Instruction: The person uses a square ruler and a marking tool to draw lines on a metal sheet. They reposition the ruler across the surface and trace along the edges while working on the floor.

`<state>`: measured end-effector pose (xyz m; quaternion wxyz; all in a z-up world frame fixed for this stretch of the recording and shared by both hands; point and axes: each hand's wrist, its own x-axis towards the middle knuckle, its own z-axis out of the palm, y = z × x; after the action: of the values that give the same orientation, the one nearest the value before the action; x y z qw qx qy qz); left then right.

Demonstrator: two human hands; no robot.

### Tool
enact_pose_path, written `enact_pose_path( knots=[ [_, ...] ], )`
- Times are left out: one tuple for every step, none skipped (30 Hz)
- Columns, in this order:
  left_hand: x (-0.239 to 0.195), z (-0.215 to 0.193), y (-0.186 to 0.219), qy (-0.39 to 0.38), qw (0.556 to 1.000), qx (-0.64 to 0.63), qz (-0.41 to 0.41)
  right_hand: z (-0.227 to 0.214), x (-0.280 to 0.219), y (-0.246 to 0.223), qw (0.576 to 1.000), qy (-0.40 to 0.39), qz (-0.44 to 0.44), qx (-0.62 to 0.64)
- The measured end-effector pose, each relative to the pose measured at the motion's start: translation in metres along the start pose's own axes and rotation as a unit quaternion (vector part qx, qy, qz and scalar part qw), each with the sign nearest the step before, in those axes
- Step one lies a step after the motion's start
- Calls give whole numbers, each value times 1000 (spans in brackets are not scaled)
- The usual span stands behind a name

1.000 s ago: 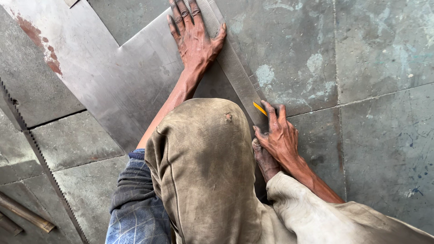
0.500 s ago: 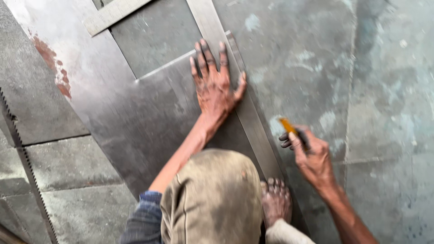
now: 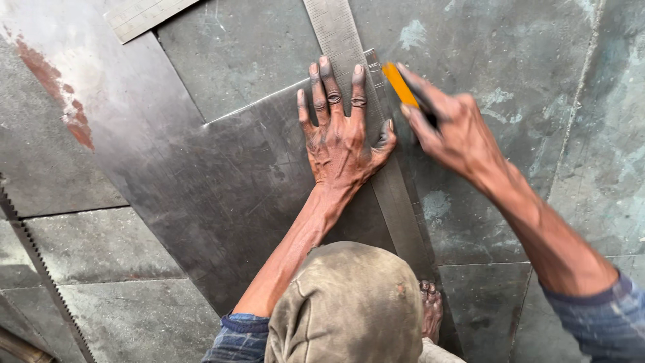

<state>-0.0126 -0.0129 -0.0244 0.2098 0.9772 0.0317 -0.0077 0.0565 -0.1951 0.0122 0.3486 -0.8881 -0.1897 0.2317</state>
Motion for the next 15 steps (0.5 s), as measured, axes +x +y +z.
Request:
enact_pose_path(
  knots=[
    [-1,1,0,-1,1000,0,0,1,8,1,1000,-1,-4,-16],
    [-3,2,0,-2,1000,-1,0,3,15,2,999,-3,-8,-31],
    [-4,4,-1,8,1000,12,2,4,20,3,999,-2,-13,-47],
    [-5,7,-1,17,1000,25,4,6,24,4,998,6,-35,-58],
    [-6,10,-1,27,999,37,7,10,25,5,996,14,-56,-69],
    [-6,13,-1,22,999,38,5,13,21,6,993,23,-77,-81],
    [-5,14,-1,18,999,40,3,16,12,8,993,5,-81,-88],
    [-8,13,0,14,999,42,2,21,-4,8,992,-13,-85,-96],
    [-7,11,2,20,999,47,4,23,-19,11,989,-22,-93,-110],
    [-7,8,4,25,998,52,7,29,-52,12,981,9,-109,-159],
    [-10,7,5,27,998,57,5,37,-99,12,970,35,-125,-206],
    [-11,6,6,42,997,60,7,45,-151,11,967,-18,-81,-242],
    [-11,7,6,54,997,62,9,52,-200,14,984,-87,50,-144],
    [-10,7,7,67,996,64,11,53,-253,16,966,-183,182,-7],
    [-10,7,7,66,996,53,10,61,-300,14,970,-153,184,38]
  ],
)
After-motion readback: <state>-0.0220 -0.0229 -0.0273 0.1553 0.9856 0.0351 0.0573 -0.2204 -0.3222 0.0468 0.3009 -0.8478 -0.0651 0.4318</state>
